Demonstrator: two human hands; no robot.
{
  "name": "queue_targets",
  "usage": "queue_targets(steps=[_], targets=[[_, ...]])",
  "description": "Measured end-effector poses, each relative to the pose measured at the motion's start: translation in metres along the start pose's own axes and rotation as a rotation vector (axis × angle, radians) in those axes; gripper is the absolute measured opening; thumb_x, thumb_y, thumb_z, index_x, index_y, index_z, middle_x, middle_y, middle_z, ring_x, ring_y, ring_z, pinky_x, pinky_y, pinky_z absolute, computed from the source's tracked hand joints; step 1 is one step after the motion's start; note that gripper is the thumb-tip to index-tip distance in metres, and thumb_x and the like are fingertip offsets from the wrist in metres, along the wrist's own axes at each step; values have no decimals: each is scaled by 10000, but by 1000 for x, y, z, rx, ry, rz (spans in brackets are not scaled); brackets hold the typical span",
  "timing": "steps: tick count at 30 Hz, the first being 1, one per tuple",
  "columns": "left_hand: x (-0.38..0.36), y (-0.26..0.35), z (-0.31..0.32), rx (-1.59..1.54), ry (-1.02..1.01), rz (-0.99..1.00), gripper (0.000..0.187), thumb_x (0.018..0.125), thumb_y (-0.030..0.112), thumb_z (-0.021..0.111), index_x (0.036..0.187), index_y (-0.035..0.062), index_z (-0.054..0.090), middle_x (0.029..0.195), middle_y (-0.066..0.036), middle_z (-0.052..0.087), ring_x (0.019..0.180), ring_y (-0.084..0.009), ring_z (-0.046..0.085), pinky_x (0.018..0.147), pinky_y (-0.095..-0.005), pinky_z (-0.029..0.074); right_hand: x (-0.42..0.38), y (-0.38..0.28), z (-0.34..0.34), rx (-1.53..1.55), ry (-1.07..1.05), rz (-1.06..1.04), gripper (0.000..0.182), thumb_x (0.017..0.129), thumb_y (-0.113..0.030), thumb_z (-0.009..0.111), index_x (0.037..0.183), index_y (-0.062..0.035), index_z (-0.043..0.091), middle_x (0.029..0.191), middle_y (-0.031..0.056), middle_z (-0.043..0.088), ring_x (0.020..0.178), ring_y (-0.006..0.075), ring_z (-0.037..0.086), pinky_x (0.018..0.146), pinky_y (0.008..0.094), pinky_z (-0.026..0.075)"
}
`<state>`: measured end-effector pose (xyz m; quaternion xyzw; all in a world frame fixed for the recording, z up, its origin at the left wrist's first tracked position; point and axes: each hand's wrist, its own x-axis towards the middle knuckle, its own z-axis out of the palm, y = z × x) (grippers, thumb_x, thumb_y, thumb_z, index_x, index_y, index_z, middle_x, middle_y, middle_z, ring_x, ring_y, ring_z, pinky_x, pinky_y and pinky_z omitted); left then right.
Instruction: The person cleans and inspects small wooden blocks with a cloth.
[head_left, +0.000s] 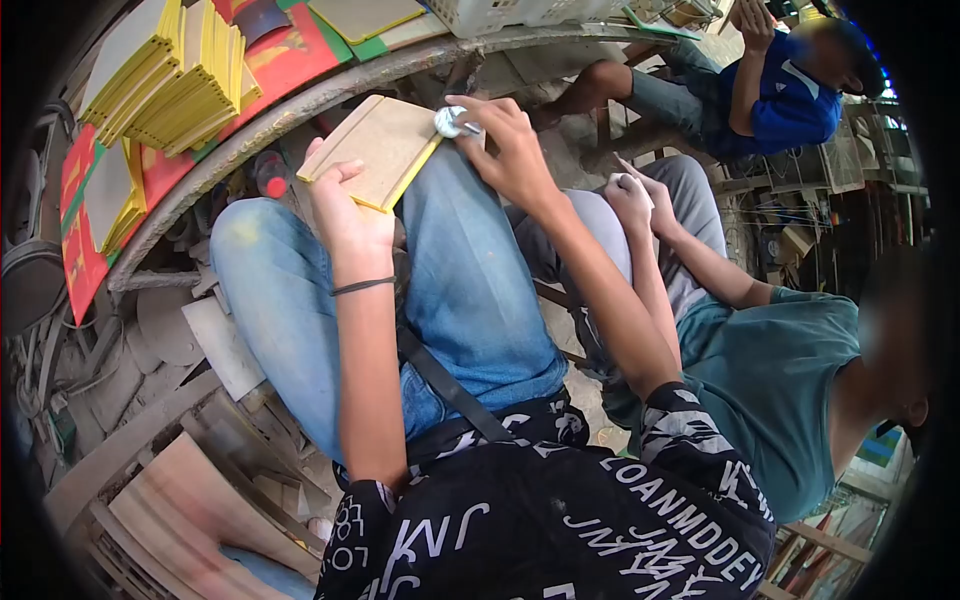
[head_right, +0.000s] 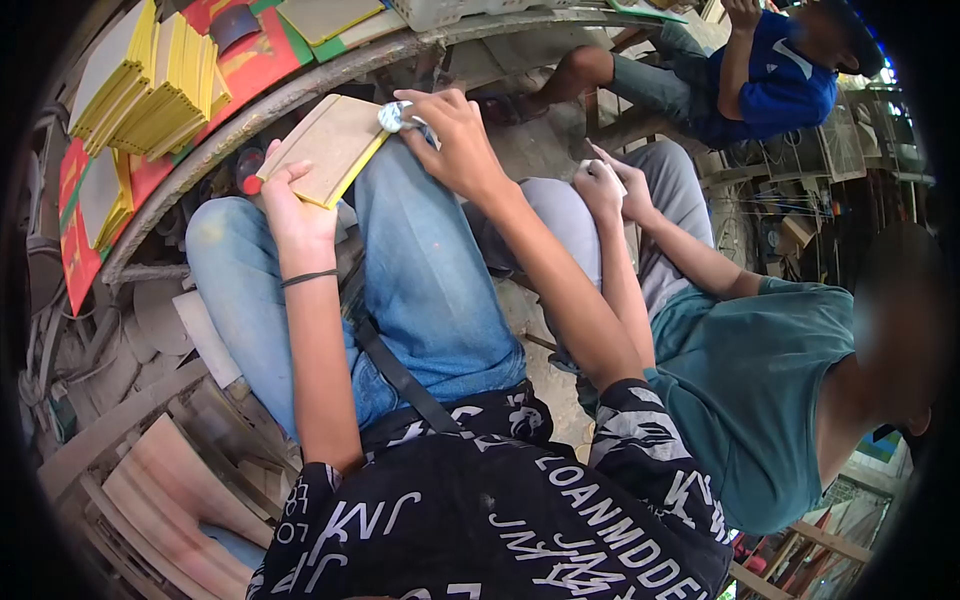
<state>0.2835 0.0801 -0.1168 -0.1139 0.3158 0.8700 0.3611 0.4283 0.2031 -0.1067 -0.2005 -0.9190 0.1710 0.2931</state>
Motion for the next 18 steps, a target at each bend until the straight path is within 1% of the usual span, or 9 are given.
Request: queue_targets(steps=[1,3,4,5,7,8,11,15,18], targets=[[0,0,1,-19,4,-7,612,678,-91,442,1257,107,446,1276,-180,479,1202,-377,472,1007,-525,407,1,-1,2,2,0,-3,276,802,-16,617,1075,-57,632,1190,75,630,1107,252,554,946,380,415],[-1,-1,1,-13,12,-11,610,676,-96,445,1252,104,445,1279,-185,476,1208,-374,466,1013,-519,402,-2,-2,6,95,-23,40,321,794,-19,619,1112,-67,618,1258,55,597,1231,243,489,1001,390,370],[-1,-1,2,-13,5,-4,614,675,-98,446,1256,101,442,1280,-184,475,1210,-374,464,1015,-517,400,-1,5,8,96,-14,-30,369,795,8,582,1148,-89,619,1248,56,602,1256,240,482,1006,404,367],[-1,0,1,-10,-3,4,617,675,-100,447,1260,99,439,1280,-184,474,1212,-375,462,1018,-514,398,-1,9,10,101,-17,-33,369,795,8,582,1148,-89,619,1248,56,602,1256,240,482,1006,404,367],[-1,1,-1,-12,-2,12,617,677,-101,446,1261,96,437,1282,-186,473,1212,-376,462,1018,-516,397,2,12,13,162,52,21,444,785,86,536,1186,-86,616,1239,80,608,1251,249,497,1052,420,375],[-1,1,-1,-16,-6,13,616,680,-102,444,1263,93,435,1283,-187,472,1212,-377,461,1018,-518,397,1,13,13,123,71,-23,471,764,128,507,1171,-73,629,1217,92,617,1221,260,523,1077,434,360],[-1,1,0,-19,9,-11,653,670,-80,445,1296,106,428,1270,-151,485,1200,-346,474,1013,-493,405,-1,12,11,36,21,-91,477,755,116,526,1177,-78,632,1223,89,612,1214,263,528,1088,430,349],[1,1,-1,-33,24,-19,654,670,-79,443,1297,108,426,1270,-151,486,1193,-348,480,1012,-492,406,-3,10,16,43,-5,-128,501,740,124,525,1187,-79,628,1222,103,611,1196,260,545,1093,441,341],[0,2,0,-59,57,-26,624,684,-107,448,1273,100,435,1259,-193,487,1189,-378,482,1004,-523,408,-11,-34,14,146,-74,-164,534,678,126,507,1159,-67,636,1206,121,615,1154,276,573,1083,443,366]])
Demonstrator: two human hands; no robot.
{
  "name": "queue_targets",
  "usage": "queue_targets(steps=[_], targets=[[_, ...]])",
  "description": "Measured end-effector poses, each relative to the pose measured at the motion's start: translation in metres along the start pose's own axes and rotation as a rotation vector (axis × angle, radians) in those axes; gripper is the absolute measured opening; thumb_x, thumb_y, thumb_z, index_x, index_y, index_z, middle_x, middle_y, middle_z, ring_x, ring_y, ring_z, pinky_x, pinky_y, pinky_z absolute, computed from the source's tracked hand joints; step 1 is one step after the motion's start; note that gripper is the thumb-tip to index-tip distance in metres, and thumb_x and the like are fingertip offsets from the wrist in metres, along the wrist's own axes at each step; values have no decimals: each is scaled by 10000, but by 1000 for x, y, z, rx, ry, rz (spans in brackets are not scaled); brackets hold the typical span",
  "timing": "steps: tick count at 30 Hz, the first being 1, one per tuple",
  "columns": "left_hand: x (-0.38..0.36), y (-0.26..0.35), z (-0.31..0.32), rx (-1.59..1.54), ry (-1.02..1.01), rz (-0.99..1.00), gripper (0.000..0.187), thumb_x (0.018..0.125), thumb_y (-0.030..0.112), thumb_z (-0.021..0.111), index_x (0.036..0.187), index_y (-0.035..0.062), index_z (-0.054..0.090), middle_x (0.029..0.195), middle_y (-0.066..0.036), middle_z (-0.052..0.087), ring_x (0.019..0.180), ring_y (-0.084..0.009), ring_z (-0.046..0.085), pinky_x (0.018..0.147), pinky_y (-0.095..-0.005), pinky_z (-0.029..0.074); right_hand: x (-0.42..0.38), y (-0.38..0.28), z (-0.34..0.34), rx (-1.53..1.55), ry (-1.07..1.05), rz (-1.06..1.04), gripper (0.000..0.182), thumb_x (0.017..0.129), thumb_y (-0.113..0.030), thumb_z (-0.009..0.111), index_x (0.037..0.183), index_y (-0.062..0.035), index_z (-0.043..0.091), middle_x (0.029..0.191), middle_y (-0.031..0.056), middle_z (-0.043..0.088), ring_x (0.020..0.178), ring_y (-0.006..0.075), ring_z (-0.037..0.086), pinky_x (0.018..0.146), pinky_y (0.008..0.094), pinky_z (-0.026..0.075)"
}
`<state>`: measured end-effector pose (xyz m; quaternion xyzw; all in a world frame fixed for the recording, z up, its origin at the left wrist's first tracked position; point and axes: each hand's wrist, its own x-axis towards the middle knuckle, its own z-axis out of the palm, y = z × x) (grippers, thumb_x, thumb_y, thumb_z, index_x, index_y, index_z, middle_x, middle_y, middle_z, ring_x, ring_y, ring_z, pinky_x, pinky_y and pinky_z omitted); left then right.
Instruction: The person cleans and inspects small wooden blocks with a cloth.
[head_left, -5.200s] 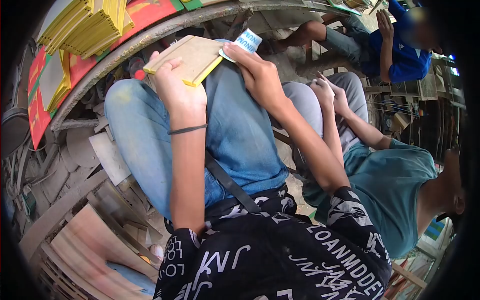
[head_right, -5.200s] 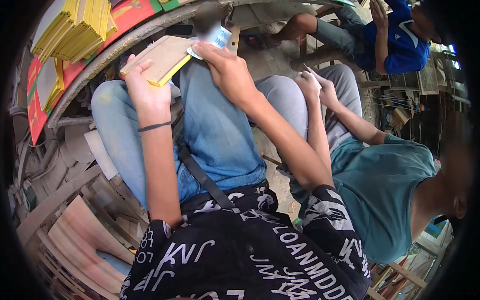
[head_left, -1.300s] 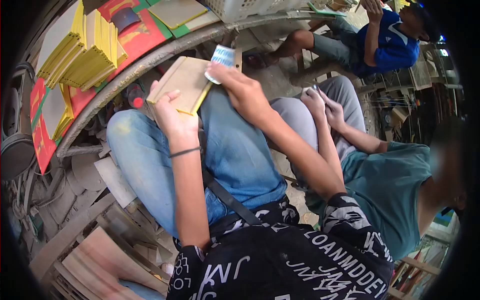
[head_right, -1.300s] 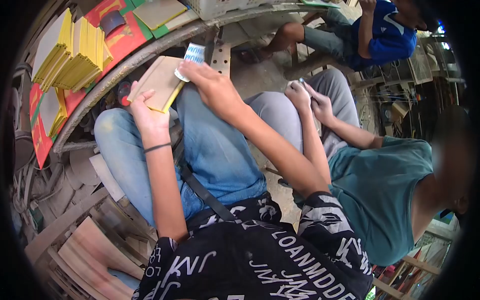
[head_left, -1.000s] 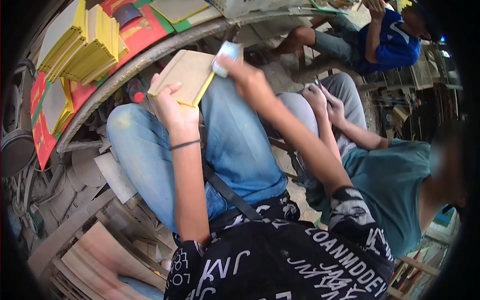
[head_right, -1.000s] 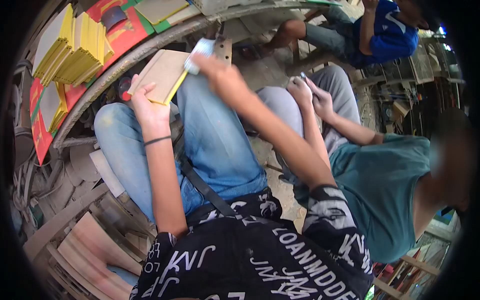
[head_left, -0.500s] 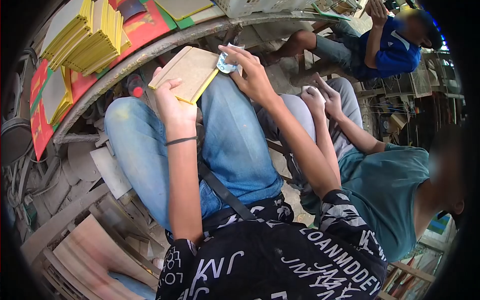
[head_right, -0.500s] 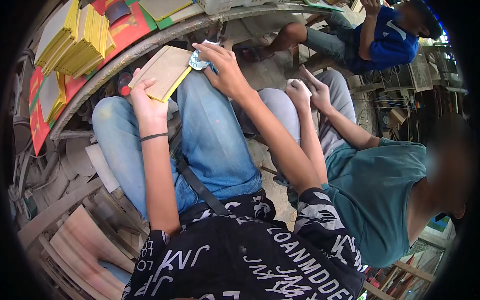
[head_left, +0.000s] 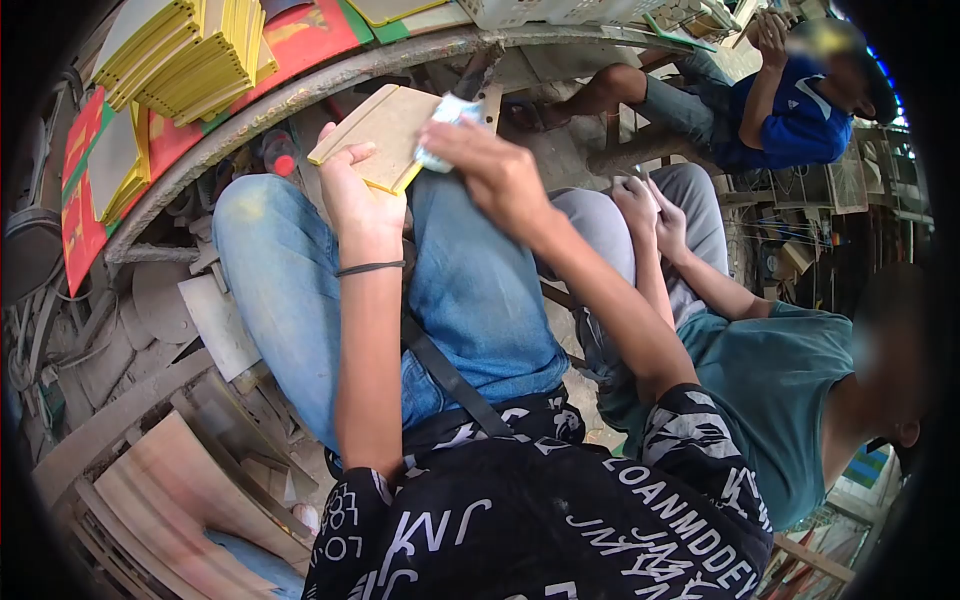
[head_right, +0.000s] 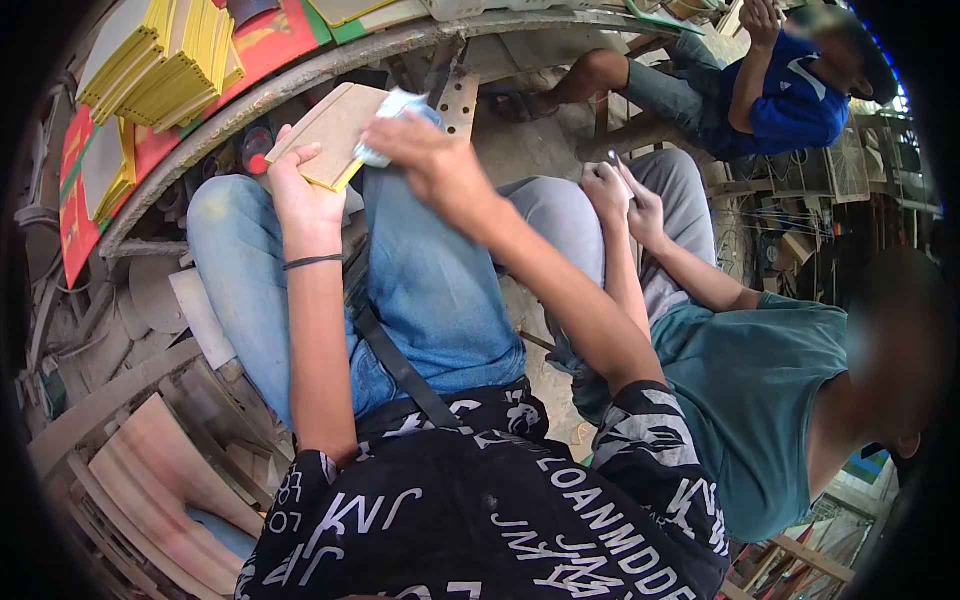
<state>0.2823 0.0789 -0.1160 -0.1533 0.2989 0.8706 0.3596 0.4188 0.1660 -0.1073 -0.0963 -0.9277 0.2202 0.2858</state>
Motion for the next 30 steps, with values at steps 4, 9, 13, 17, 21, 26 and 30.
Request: queue_targets(steps=[4,9,13,17,21,26,30], targets=[[5,-1,-3,55,24,-52,604,689,-102,453,1255,111,449,1212,-183,522,1139,-384,520,978,-533,423,2,-47,2,126,-78,-87,486,671,122,518,1114,-37,642,1181,119,630,1162,289,564,1067,446,385],[-3,2,2,-21,-8,-71,616,679,-114,462,1250,114,436,1264,-179,486,1189,-380,481,989,-537,412,4,35,-8,-157,56,13,437,733,111,500,1116,-41,645,1132,139,645,1084,284,613,1053,447,399],[-3,2,2,-32,-20,-34,623,671,-112,460,1250,117,430,1263,-182,480,1197,-384,471,1001,-538,402,7,29,-13,-171,38,69,455,749,116,522,1145,-69,648,1157,124,639,1121,283,594,1080,455,360],[-2,-2,-2,23,-51,-15,692,660,-77,460,1316,133,390,1243,-160,486,1177,-372,488,995,-521,418,1,-43,-1,-29,-70,-96,476,682,95,531,1126,-34,644,1152,150,635,1109,281,598,1051,456,404],[0,0,-1,25,-32,-87,704,658,-76,457,1327,129,381,1243,-164,485,1174,-373,489,988,-512,424,2,-26,-5,-33,-99,-99,516,678,101,519,1163,-42,623,1172,148,626,1110,294,594,1060,460,390],[-5,-1,4,-21,-25,-23,624,656,-98,460,1235,134,447,1233,-166,500,1184,-370,483,996,-539,406,5,44,-15,-188,8,-12,455,716,108,516,1135,-33,629,1144,155,635,1090,320,598,1063,472,382],[1,-4,0,62,-80,45,707,645,-86,453,1320,109,379,1244,-173,484,1175,-377,489,987,-518,425,-2,-40,-6,-40,-78,-105,487,693,100,529,1154,-29,620,1168,140,632,1087,313,602,1053,466,398]])
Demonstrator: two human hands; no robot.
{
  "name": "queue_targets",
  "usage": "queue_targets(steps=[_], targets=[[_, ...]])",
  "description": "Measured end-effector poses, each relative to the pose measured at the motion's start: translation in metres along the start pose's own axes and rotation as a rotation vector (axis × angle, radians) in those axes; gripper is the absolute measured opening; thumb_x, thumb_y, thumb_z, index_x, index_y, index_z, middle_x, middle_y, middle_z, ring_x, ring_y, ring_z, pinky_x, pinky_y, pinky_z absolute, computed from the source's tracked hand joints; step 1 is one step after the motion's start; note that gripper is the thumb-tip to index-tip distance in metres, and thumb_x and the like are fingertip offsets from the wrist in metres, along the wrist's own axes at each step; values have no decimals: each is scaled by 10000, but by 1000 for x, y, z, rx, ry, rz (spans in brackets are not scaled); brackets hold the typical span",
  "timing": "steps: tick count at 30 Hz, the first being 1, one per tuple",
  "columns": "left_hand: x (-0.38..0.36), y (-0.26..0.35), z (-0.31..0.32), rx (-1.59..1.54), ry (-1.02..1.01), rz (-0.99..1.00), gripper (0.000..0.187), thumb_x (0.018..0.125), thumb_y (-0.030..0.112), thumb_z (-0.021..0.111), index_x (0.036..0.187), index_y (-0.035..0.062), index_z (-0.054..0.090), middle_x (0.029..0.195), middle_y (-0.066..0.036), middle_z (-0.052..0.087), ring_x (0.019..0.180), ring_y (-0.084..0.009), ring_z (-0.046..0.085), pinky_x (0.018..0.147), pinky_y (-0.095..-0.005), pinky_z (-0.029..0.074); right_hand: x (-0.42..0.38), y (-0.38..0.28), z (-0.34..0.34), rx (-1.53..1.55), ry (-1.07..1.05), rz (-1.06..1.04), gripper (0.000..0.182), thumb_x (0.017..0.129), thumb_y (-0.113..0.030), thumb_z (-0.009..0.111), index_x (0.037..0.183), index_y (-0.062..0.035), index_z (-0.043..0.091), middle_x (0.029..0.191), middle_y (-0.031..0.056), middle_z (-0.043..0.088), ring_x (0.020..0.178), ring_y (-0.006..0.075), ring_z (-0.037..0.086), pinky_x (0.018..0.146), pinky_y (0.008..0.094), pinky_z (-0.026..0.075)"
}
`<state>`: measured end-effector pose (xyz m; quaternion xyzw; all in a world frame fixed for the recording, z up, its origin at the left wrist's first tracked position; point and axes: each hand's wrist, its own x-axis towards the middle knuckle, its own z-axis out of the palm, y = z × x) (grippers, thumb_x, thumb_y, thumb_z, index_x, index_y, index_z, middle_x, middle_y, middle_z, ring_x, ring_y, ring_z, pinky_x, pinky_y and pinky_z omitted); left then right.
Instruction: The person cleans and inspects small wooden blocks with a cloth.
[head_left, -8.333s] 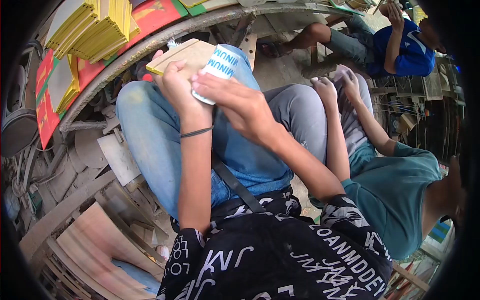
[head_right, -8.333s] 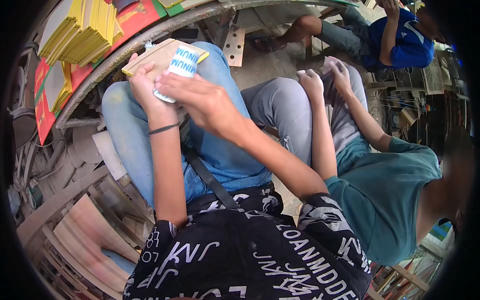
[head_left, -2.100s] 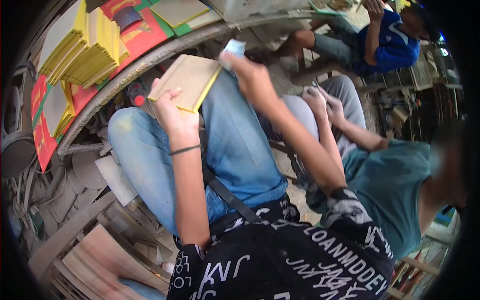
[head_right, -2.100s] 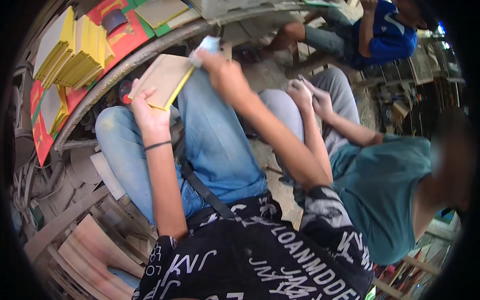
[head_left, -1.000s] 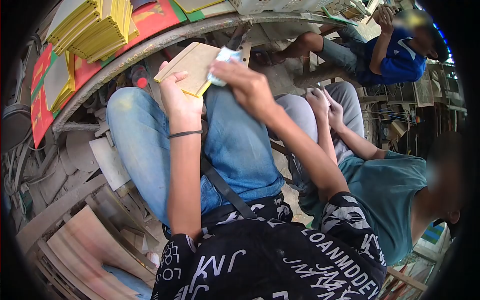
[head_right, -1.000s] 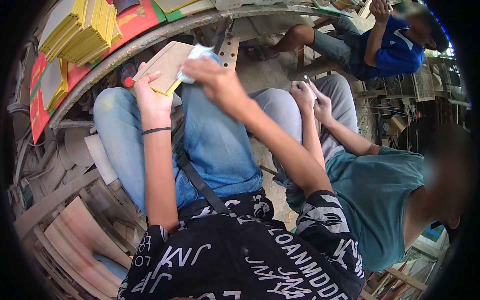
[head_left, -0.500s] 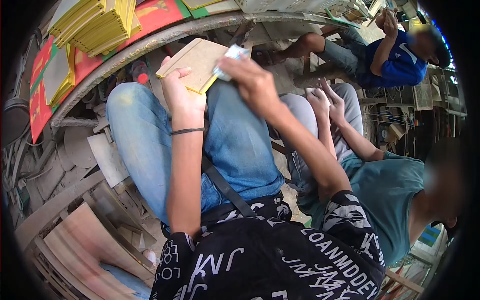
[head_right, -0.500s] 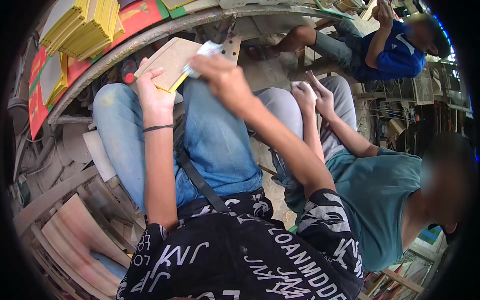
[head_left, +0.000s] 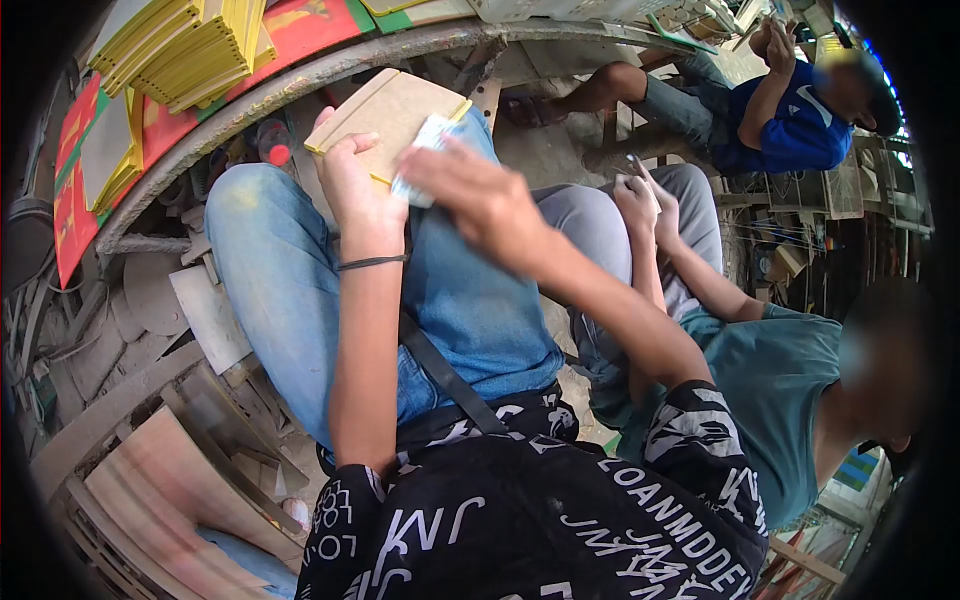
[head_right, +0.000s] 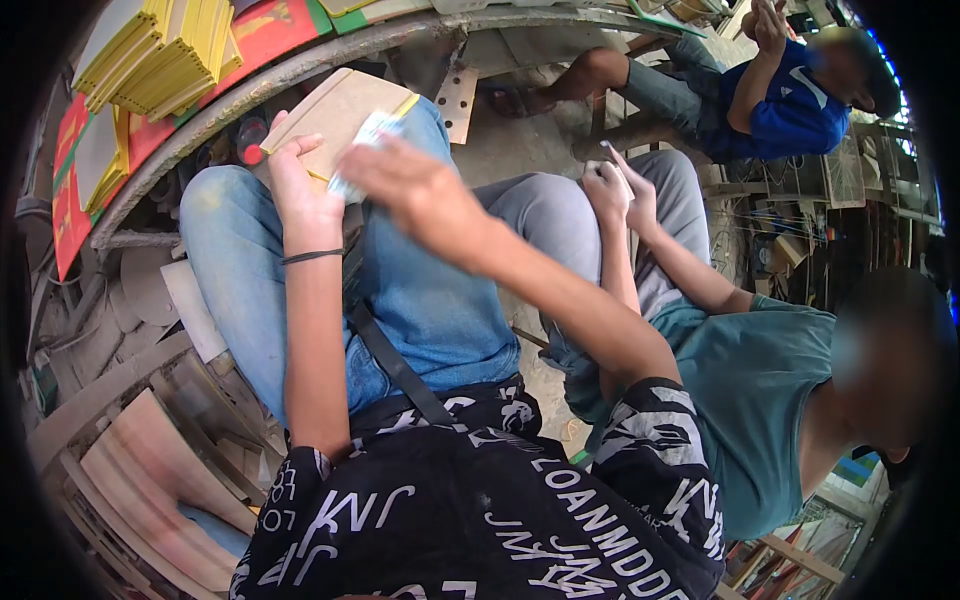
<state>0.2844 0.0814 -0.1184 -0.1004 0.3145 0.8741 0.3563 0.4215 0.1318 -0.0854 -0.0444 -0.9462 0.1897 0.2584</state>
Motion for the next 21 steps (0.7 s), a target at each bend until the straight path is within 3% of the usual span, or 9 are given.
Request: queue_targets(steps=[2,7,8,9,13,16,18,19,21], targets=[[-5,-1,3,-25,21,-33,665,654,-86,453,1285,120,414,1247,-171,490,1178,-373,489,993,-516,420,-3,-2,0,20,-1,-15,507,686,105,524,1161,-43,620,1178,132,628,1082,293,608,1045,464,408],[-3,-2,4,-44,56,-10,618,668,-93,447,1244,129,452,1240,-167,501,1179,-370,490,979,-520,429,-5,80,-11,-189,72,169,492,704,149,505,1143,-34,633,1175,137,629,1138,285,582,1071,453,373],[-5,-1,6,-52,54,-6,618,668,-93,447,1244,129,452,1240,-167,501,1179,-370,490,979,-520,429,-7,85,-5,-245,92,96,469,698,107,515,1133,-27,628,1151,167,630,1086,321,600,1041,445,411],[-6,2,7,-59,52,-22,619,669,-95,446,1247,126,451,1240,-166,500,1181,-369,488,982,-518,428,-8,59,-5,-180,73,196,485,697,108,511,1148,-29,622,1192,161,614,1095,323,596,1047,443,405],[-1,2,0,10,21,-30,676,656,-88,456,1302,104,405,1212,-168,509,1155,-363,506,974,-492,441,-2,-4,-3,43,-36,-47,508,706,113,508,1179,-41,610,1254,140,585,1117,301,590,1041,474,403],[-6,0,1,4,38,-36,652,671,-92,446,1292,107,424,1246,-165,501,1181,-358,492,988,-498,431,-11,63,-5,-186,81,82,465,702,91,547,1142,-37,625,1140,131,646,1096,296,603,1047,474,391],[-6,3,6,-7,44,-16,630,681,-95,436,1278,106,441,1268,-166,496,1200,-357,480,1002,-503,420,-15,120,-19,-431,5,150,448,704,89,524,1120,-43,628,1148,121,643,1081,300,602,1038,489,394],[-5,5,5,-10,39,-49,627,684,-92,437,1281,97,449,1272,-167,498,1199,-355,482,1004,-495,421,-26,139,-23,-443,-37,247,426,731,52,530,1133,-55,621,1142,120,643,1072,303,601,1039,508,382],[5,9,1,-25,33,-66,625,686,-89,438,1285,88,458,1275,-169,499,1198,-354,484,1006,-486,423,-27,129,-32,-249,80,333,390,769,18,536,1138,-76,618,1112,120,652,1029,313,616,1039,529,367]])
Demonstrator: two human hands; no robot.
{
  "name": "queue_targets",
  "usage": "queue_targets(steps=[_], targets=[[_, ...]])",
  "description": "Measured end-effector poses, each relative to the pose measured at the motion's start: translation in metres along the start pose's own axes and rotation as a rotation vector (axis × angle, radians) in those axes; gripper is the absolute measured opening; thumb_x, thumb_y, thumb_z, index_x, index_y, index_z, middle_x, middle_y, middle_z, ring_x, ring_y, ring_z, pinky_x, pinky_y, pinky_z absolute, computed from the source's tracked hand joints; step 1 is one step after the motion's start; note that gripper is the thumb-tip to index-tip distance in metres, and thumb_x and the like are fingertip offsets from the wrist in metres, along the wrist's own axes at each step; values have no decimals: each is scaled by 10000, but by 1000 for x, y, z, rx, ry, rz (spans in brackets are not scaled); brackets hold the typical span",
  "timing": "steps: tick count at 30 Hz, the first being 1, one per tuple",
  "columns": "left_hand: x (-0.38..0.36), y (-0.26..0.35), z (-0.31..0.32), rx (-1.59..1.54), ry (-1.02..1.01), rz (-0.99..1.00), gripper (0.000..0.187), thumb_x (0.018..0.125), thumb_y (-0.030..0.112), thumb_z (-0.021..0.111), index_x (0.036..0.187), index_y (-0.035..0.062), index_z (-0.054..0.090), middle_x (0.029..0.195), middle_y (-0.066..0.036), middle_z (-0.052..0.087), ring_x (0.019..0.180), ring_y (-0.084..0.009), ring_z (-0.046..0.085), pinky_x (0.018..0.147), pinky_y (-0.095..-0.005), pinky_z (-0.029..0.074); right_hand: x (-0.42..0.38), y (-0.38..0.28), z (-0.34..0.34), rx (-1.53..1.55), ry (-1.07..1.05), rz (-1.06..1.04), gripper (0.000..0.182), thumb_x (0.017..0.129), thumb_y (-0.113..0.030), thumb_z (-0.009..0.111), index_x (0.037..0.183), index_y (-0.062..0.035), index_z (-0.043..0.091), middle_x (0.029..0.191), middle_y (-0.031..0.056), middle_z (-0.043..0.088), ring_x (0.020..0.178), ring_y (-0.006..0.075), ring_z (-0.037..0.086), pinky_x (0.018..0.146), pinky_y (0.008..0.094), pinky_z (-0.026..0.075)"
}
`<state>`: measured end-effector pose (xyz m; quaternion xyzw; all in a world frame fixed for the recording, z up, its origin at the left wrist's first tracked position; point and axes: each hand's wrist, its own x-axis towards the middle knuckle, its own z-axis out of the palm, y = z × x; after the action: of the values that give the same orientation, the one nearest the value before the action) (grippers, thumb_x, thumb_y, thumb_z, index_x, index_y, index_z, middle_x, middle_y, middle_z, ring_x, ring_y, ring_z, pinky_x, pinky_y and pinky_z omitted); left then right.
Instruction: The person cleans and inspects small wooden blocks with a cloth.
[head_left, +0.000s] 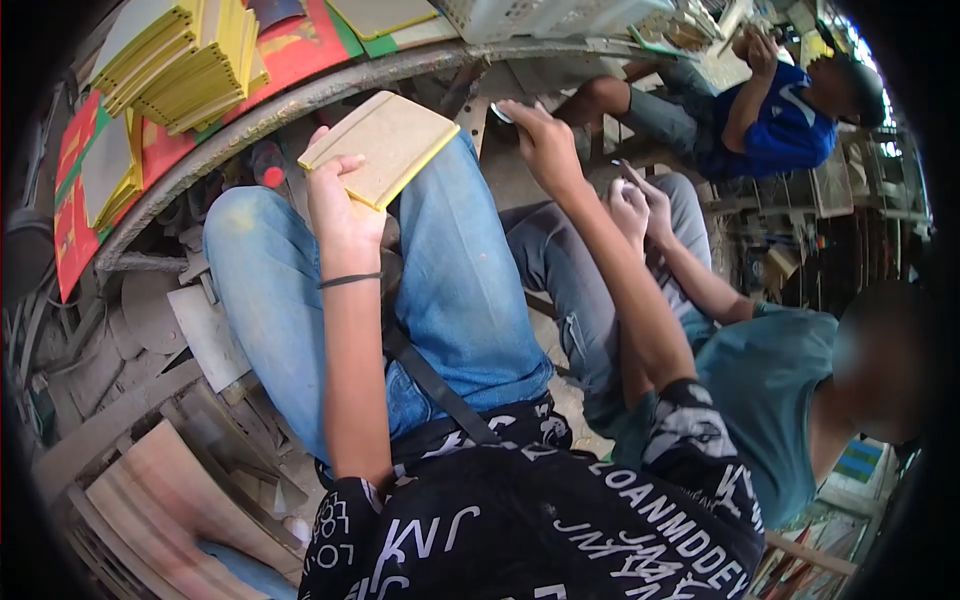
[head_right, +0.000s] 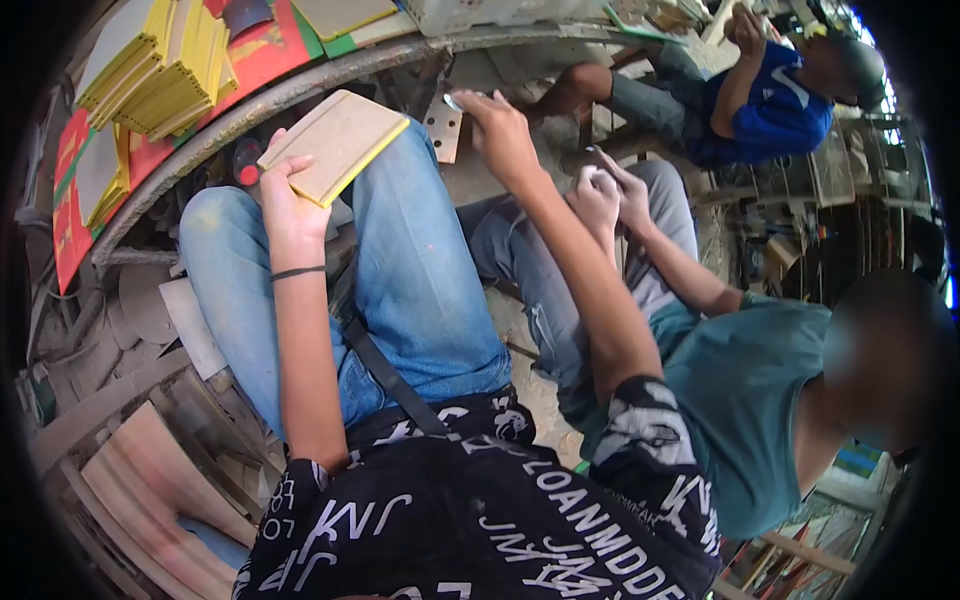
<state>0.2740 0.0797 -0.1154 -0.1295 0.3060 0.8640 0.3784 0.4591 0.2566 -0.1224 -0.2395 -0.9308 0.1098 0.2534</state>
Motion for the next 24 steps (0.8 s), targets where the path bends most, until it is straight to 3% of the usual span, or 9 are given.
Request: queue_targets(steps=[3,4,6,10,12,14,17,22,24], targets=[[13,4,-17,108,-239,-35,614,683,-56,473,1284,69,475,1235,-151,514,1167,-324,501,991,-449,444,-7,-32,-8,133,-80,75,394,787,29,530,1152,-95,611,1080,131,659,985,317,632,1035,529,370],[18,5,-19,110,-243,-40,614,683,-56,473,1284,69,475,1235,-151,514,1167,-324,501,991,-449,444,-7,-42,-12,137,-69,44,378,803,28,535,1157,-73,622,1034,153,670,1000,317,635,1050,440,389],[24,10,-26,197,-279,-121,544,705,-32,491,1245,35,486,1198,-142,537,1124,-299,535,973,-432,460,-9,-46,-10,195,-61,68,390,793,50,536,1160,-53,615,1068,153,666,1033,302,632,1044,447,391],[28,9,-32,359,-240,-132,347,813,81,576,1148,5,531,1146,-144,585,1082,-283,579,935,-396,477,-12,-63,-13,350,31,54,373,781,51,551,1127,-66,629,1097,131,660,1025,314,631,1020,487,400],[29,7,-33,366,-180,-156,350,820,94,580,1154,3,530,1153,-147,585,1075,-279,582,918,-391,482,-13,-67,-13,261,49,-158,390,774,64,554,1136,-63,629,1146,115,646,1109,277,601,1018,473,406],[32,8,-35,377,-124,-175,355,826,108,584,1159,0,530,1159,-150,584,1068,-276,585,901,-386,487,-21,-76,-13,206,20,-192,389,783,57,560,1141,-79,629,1185,95,631,1172,253,563,1046,481,371],[33,12,-35,135,-127,-230,374,847,160,570,1178,-9,525,1189,-166,571,1115,-288,556,935,-420,463,-28,-83,-11,162,-97,-227,471,757,92,558,1185,-94,624,1239,78,611,1231,226,524,1108,489,276],[26,15,-28,-250,-414,-215,485,894,300,515,1258,-19,478,1303,-175,507,1255,-316,432,1079,-480,291,-34,-88,-8,173,-90,-222,468,751,94,562,1177,-88,622,1235,81,613,1234,232,520,1105,490,283],[23,6,-25,-309,-409,-191,496,897,315,522,1265,-13,469,1308,-143,509,1244,-282,440,1081,-461,290,-30,-92,-4,195,-77,-230,456,755,93,561,1170,-86,624,1231,80,615,1234,233,520,1105,489,285]])
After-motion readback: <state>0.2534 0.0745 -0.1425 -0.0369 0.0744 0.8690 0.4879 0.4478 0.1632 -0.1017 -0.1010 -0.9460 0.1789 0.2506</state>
